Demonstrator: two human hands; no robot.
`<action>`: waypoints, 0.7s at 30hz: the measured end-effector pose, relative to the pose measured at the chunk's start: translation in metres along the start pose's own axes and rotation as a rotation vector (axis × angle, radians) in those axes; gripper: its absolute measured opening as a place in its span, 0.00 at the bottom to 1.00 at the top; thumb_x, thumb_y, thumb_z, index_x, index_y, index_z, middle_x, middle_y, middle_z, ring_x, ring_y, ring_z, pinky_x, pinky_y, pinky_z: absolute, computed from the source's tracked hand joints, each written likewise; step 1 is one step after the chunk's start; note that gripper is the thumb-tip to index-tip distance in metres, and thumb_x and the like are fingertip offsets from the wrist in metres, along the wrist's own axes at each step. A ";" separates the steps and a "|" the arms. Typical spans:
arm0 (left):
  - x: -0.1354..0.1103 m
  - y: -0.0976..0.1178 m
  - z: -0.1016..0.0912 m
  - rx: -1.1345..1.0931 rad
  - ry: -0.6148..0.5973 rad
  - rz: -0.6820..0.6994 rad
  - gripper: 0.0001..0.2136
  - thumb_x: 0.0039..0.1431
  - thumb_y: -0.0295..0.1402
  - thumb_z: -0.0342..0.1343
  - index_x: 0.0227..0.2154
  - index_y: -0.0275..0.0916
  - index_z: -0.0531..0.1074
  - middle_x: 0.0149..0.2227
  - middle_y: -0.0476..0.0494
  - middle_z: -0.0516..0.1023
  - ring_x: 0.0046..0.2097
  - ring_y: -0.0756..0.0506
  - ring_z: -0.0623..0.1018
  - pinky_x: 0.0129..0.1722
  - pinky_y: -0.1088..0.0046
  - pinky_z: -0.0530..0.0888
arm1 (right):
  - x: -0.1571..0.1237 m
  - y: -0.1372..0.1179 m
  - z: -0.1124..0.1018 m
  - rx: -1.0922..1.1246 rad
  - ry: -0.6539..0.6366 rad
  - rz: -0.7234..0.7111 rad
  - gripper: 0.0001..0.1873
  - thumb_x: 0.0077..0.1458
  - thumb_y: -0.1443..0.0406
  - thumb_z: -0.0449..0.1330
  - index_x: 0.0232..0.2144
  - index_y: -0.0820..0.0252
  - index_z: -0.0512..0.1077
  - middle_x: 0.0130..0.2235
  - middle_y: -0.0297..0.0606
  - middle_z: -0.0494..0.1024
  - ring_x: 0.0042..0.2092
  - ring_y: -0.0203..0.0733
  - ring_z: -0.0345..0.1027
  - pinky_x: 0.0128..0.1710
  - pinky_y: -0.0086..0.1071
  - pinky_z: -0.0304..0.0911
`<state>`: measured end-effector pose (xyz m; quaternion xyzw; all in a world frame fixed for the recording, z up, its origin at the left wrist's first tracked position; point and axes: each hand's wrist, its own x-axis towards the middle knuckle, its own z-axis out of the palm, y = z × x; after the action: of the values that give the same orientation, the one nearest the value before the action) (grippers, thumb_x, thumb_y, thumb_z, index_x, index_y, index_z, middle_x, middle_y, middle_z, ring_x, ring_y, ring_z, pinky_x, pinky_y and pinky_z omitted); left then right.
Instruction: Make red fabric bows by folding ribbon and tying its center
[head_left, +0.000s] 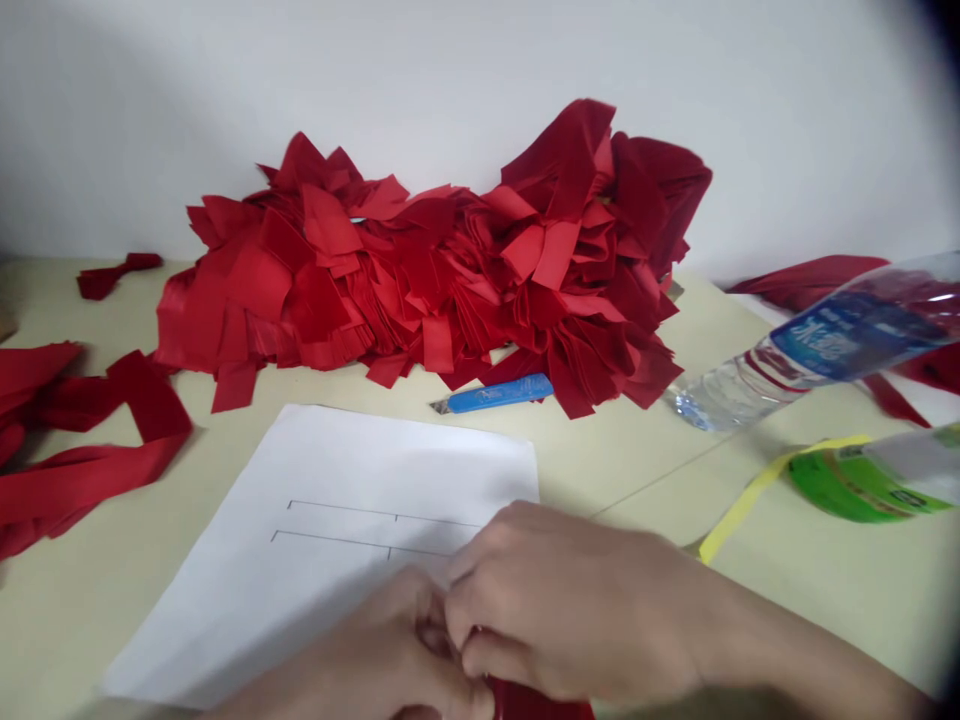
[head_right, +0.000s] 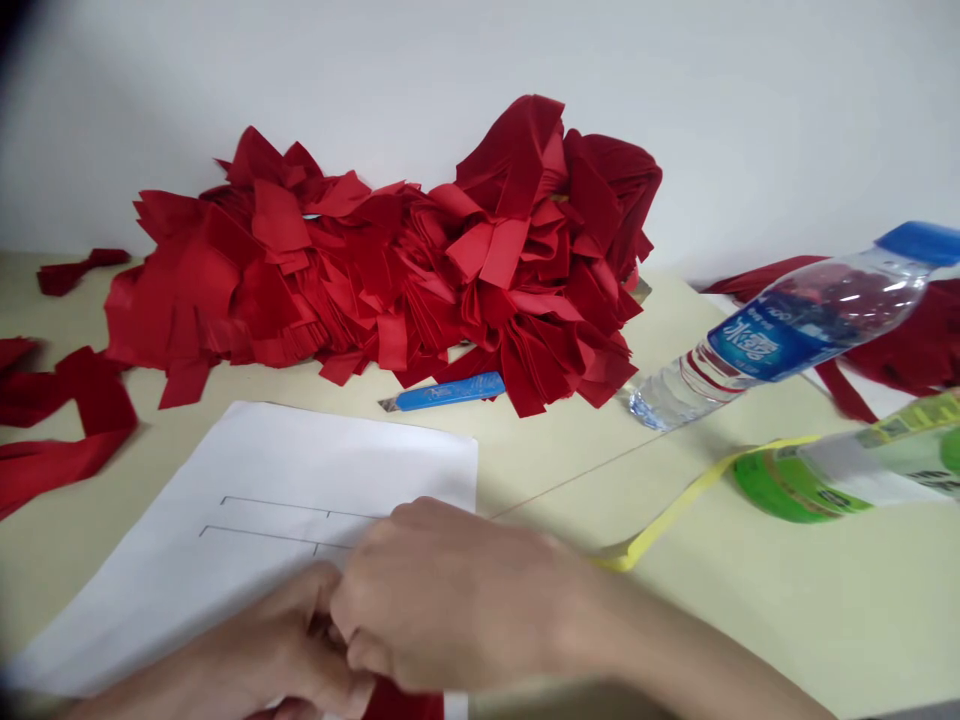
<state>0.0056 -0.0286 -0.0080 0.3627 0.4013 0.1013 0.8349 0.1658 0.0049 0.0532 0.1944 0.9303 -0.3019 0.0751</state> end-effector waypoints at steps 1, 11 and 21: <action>0.002 -0.001 -0.003 0.027 0.044 -0.007 0.10 0.40 0.22 0.55 0.11 0.38 0.65 0.08 0.57 0.56 0.12 0.56 0.53 0.12 0.76 0.44 | -0.003 -0.009 0.002 -0.142 0.052 0.047 0.06 0.50 0.73 0.59 0.24 0.61 0.73 0.26 0.32 0.76 0.27 0.33 0.64 0.23 0.28 0.53; -0.001 0.010 -0.017 -0.328 0.190 0.230 0.04 0.45 0.29 0.63 0.21 0.36 0.74 0.16 0.54 0.64 0.20 0.56 0.59 0.19 0.81 0.55 | -0.014 0.001 -0.007 -0.021 0.363 0.320 0.11 0.55 0.72 0.52 0.26 0.62 0.73 0.25 0.34 0.73 0.26 0.32 0.62 0.26 0.28 0.51; -0.001 0.012 -0.027 -0.310 0.066 0.254 0.05 0.48 0.32 0.64 0.24 0.35 0.77 0.26 0.45 0.75 0.22 0.56 0.63 0.22 0.79 0.57 | -0.002 0.027 -0.015 0.716 0.370 0.296 0.08 0.51 0.64 0.59 0.26 0.64 0.73 0.23 0.29 0.68 0.24 0.27 0.53 0.22 0.22 0.50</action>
<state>-0.0139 -0.0057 -0.0103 0.2741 0.3592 0.2782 0.8476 0.1782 0.0337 0.0514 0.3905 0.7265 -0.5520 -0.1225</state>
